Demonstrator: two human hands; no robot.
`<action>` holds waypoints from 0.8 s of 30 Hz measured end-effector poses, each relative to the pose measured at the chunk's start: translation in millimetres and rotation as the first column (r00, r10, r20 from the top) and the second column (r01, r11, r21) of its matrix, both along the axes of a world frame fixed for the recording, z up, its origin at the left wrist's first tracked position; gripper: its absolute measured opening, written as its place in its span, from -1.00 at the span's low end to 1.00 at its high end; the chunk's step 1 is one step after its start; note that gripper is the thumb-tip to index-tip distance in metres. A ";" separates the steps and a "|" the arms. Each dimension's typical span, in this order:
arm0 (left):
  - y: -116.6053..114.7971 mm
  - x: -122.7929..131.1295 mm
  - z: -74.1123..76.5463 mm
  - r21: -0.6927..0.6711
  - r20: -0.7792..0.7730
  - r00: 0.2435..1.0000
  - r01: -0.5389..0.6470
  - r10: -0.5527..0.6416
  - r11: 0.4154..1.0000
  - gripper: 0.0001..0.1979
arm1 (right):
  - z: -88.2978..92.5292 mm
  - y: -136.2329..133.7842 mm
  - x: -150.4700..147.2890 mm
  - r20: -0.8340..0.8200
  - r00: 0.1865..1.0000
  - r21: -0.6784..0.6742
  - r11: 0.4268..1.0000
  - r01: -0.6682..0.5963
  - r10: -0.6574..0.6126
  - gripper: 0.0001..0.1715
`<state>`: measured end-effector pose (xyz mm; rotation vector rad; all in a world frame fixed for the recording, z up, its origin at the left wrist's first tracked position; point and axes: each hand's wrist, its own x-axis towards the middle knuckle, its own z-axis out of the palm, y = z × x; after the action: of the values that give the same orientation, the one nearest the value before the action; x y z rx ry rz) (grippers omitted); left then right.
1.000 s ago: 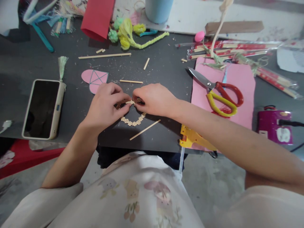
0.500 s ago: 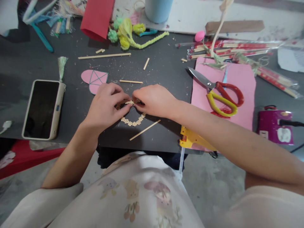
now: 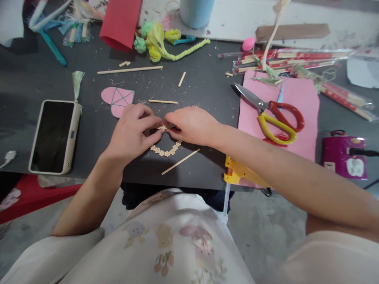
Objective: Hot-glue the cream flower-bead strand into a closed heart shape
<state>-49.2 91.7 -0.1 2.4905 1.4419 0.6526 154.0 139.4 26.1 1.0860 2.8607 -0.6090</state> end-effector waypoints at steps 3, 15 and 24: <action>0.1 0.4 0.5 -0.026 -0.013 1.000 -0.013 0.013 1.000 -0.85 | -0.2 -0.2 0.2 -0.001 1.000 0.003 1.000 -0.001 0.001 -0.80; -1.5 3.9 -1.6 0.027 -0.043 0.998 -0.040 0.041 0.999 -0.86 | -1.0 -4.7 0.7 0.011 1.000 0.018 1.000 0.026 -0.026 -0.79; -4.0 7.3 -3.5 0.043 -0.065 0.995 -0.070 0.073 0.997 -0.90 | -1.3 -6.3 0.0 0.009 0.999 -0.002 1.000 0.031 -0.031 -0.79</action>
<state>-41.9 87.8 -3.6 2.5241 1.5636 0.6227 154.1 133.1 24.8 1.1316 2.8403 -0.6070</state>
